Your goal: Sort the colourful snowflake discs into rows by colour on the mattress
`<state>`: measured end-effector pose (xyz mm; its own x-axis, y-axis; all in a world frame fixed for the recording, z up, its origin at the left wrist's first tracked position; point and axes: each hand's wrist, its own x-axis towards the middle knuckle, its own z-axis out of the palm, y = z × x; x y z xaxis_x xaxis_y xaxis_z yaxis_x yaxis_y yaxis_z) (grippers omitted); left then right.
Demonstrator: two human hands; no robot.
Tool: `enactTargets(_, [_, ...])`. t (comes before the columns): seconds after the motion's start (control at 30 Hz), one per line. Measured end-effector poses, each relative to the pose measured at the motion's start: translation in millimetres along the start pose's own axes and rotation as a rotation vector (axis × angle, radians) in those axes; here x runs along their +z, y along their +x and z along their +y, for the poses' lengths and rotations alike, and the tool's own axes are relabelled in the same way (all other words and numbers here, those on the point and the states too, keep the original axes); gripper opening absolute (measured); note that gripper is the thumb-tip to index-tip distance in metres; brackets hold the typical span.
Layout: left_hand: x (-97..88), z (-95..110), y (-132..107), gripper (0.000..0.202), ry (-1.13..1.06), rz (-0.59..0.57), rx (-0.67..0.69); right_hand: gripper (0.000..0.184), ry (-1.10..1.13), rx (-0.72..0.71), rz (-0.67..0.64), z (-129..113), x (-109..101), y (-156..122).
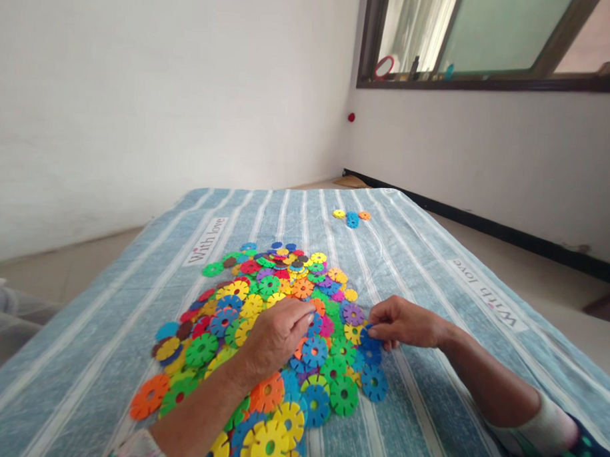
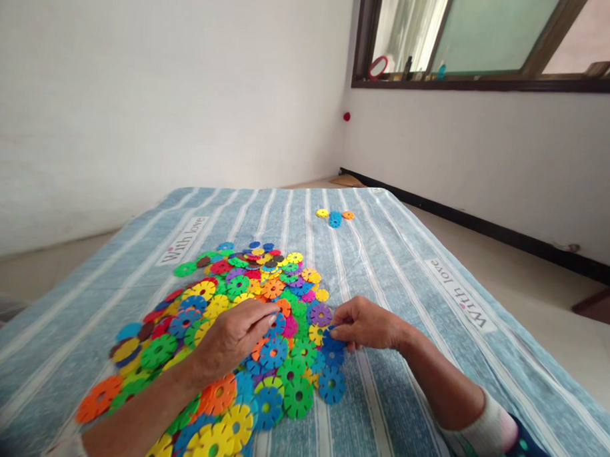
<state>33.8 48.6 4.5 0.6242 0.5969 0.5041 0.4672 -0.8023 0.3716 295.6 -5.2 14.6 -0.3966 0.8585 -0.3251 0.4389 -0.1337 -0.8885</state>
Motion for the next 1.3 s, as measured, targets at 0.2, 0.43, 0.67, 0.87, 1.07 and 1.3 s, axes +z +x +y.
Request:
enactTargets(0.2, [-0.5,0.0,-0.1,0.021,0.007,-0.008,-0.003,0.014,-0.134,-0.015,-0.048,-5.8,0.9,-5.8])
enactTargets(0.43, [-0.4,0.5,0.2,0.020,0.001,0.016,0.008,0.015,-0.433,-0.053,0.105,-16.0,12.5,-5.9])
enactTargets(0.67, [0.0,0.0,-0.1,0.020,-0.002,0.008,-0.013,0.014,-0.625,-0.035,0.138,-22.5,17.8,-11.6])
enactTargets(0.87, [0.2,-0.6,-0.2,0.020,-0.002,0.004,-0.005,0.013,-0.687,0.012,0.157,-24.4,22.3,-10.8])
enactTargets(1.07, [-0.6,-0.6,0.0,0.020,-0.004,0.011,-0.003,0.022,-0.570,-0.009,0.205,-18.6,24.5,-7.1])
enactTargets(1.3, [-0.1,-4.7,-2.7,0.020,0.021,-0.010,-0.019,0.023,-0.216,-0.038,0.213,-15.8,21.4,-4.0])
